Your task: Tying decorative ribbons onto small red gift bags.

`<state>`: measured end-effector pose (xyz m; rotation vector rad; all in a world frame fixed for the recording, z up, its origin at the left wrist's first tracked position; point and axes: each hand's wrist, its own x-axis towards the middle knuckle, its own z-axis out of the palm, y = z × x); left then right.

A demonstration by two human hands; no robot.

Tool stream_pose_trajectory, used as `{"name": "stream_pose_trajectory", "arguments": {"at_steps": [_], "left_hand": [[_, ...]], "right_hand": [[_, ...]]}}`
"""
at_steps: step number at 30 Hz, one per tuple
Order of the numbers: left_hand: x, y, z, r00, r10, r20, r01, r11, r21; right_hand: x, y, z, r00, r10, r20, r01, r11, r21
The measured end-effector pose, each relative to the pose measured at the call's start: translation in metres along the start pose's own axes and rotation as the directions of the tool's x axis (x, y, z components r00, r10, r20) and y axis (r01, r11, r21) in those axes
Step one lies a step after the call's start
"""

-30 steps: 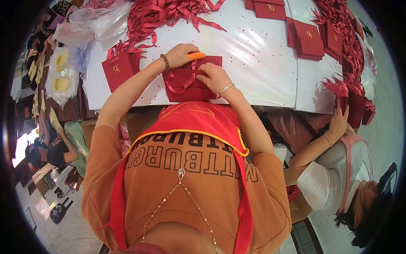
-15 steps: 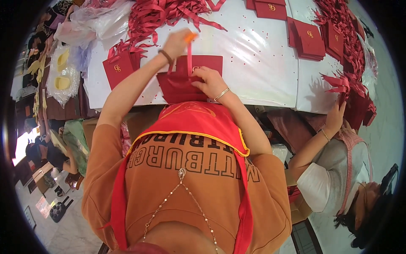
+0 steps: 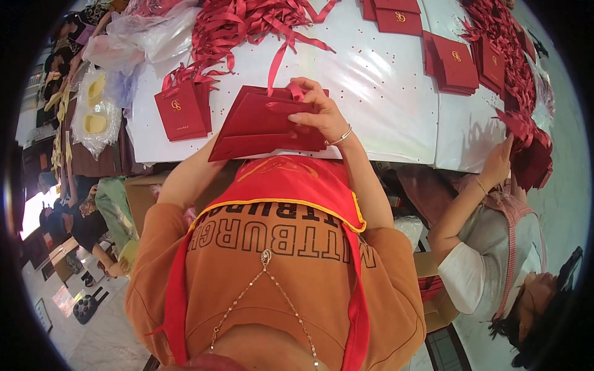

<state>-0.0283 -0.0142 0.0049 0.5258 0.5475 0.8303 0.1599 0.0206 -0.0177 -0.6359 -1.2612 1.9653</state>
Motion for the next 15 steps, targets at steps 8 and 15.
{"name": "stream_pose_trajectory", "arguments": {"at_steps": [8, 15], "left_hand": [[0.025, -0.013, -0.019, 0.742, 0.264, -0.616, -0.109, 0.955, 0.277], [0.016, 0.035, -0.105, 0.672, 0.739, -0.053, 0.424, -0.324, 0.846]], "right_hand": [[0.0, 0.002, -0.023, 0.933, 0.162, -0.321, 0.039, 0.841, 0.539], [-0.013, 0.04, -0.035, 0.888, -0.098, -0.45, -0.124, 0.89, -0.438]]}}
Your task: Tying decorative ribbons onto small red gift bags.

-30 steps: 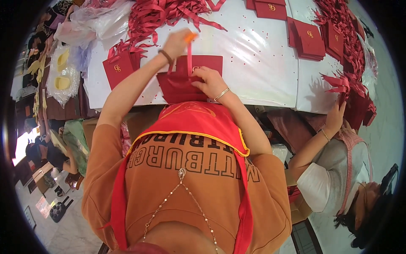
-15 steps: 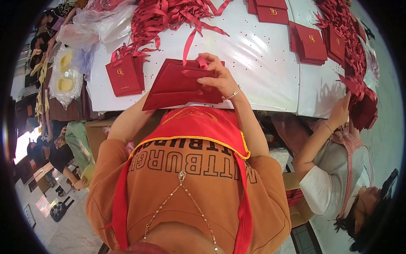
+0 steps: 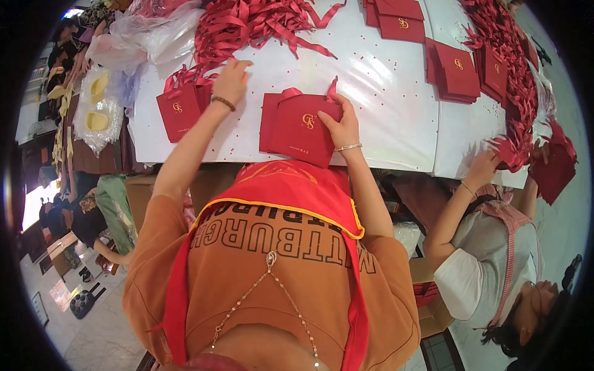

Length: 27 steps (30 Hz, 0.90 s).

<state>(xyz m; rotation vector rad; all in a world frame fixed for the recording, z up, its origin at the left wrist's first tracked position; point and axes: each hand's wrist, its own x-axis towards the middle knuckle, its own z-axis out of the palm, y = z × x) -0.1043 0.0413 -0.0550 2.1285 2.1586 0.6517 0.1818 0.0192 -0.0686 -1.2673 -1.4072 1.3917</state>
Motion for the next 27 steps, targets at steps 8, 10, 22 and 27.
{"name": "stream_pose_trajectory", "arguments": {"at_steps": [8, 10, 22, 27], "left_hand": [[0.01, -0.054, -0.003, 0.946, 0.203, 0.253, -0.304, 0.828, 0.471], [0.008, -0.05, -0.006, 0.936, 0.231, 0.265, -0.331, 0.83, 0.448], [0.001, -0.03, -0.001, 0.855, 0.378, 0.356, -0.48, 0.837, 0.262], [0.0, -0.019, 0.001, 0.838, 0.504, 0.212, -0.54, 0.821, 0.184]], "right_hand": [[-0.003, -0.004, 0.011, 0.987, -0.149, -0.058, 0.116, 0.917, -0.381], [-0.006, -0.01, 0.014, 0.966, -0.24, -0.095, 0.164, 0.856, -0.49], [-0.002, -0.053, 0.039, 0.904, -0.367, 0.219, 0.427, 0.806, -0.41], [-0.001, -0.058, 0.043, 0.921, -0.287, 0.263, 0.375, 0.836, -0.401]]}}
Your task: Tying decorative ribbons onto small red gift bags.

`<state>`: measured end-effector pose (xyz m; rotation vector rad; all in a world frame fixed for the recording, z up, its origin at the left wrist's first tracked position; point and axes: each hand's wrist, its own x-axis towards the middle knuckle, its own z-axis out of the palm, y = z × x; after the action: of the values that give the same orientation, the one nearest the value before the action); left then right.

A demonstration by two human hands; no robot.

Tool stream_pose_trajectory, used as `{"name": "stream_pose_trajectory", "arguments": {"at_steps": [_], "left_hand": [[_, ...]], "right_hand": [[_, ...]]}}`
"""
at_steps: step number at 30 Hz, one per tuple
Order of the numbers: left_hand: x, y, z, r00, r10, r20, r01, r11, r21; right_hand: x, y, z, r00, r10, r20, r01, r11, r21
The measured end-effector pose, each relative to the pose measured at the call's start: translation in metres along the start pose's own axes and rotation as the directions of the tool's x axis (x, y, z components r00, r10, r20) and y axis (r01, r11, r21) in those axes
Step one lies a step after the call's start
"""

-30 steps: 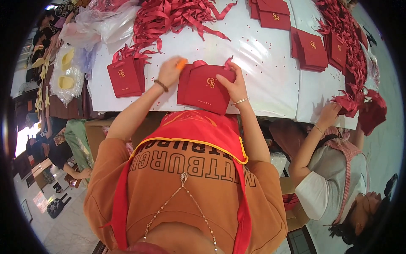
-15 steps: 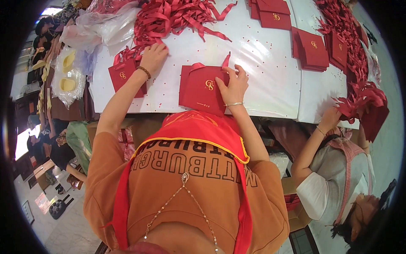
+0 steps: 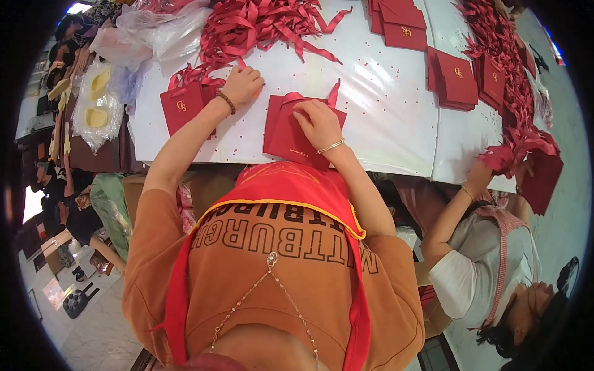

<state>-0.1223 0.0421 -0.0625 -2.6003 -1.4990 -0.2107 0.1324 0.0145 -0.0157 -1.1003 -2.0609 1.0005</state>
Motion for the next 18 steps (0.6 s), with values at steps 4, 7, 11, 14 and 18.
{"name": "stream_pose_trajectory", "arguments": {"at_steps": [4, 7, 11, 14, 18], "left_hand": [[-0.006, 0.017, -0.015, 0.983, -0.072, 0.171, 0.154, 0.829, -0.537], [-0.026, 0.046, -0.037, 0.954, -0.097, 0.282, 0.295, 0.462, -0.837], [-0.043, 0.07, -0.063, 0.816, 0.076, 0.573, 0.575, -0.212, -0.79], [-0.049, 0.071, -0.072, 0.797, 0.201, 0.57, 0.601, -0.37, -0.709], [-0.05, 0.05, -0.061, 0.808, -0.071, 0.585, 0.43, -0.608, -0.668]], "right_hand": [[0.003, 0.009, -0.007, 0.997, -0.06, -0.055, 0.056, 0.995, -0.077], [0.004, 0.021, -0.012, 0.988, -0.151, -0.019, 0.147, 0.977, -0.153], [0.008, 0.024, -0.008, 0.961, -0.25, 0.122, 0.274, 0.925, -0.262], [0.009, 0.028, -0.002, 0.971, -0.216, 0.107, 0.24, 0.908, -0.343], [0.012, 0.027, 0.002, 0.988, -0.128, 0.083, 0.152, 0.882, -0.446]]}}
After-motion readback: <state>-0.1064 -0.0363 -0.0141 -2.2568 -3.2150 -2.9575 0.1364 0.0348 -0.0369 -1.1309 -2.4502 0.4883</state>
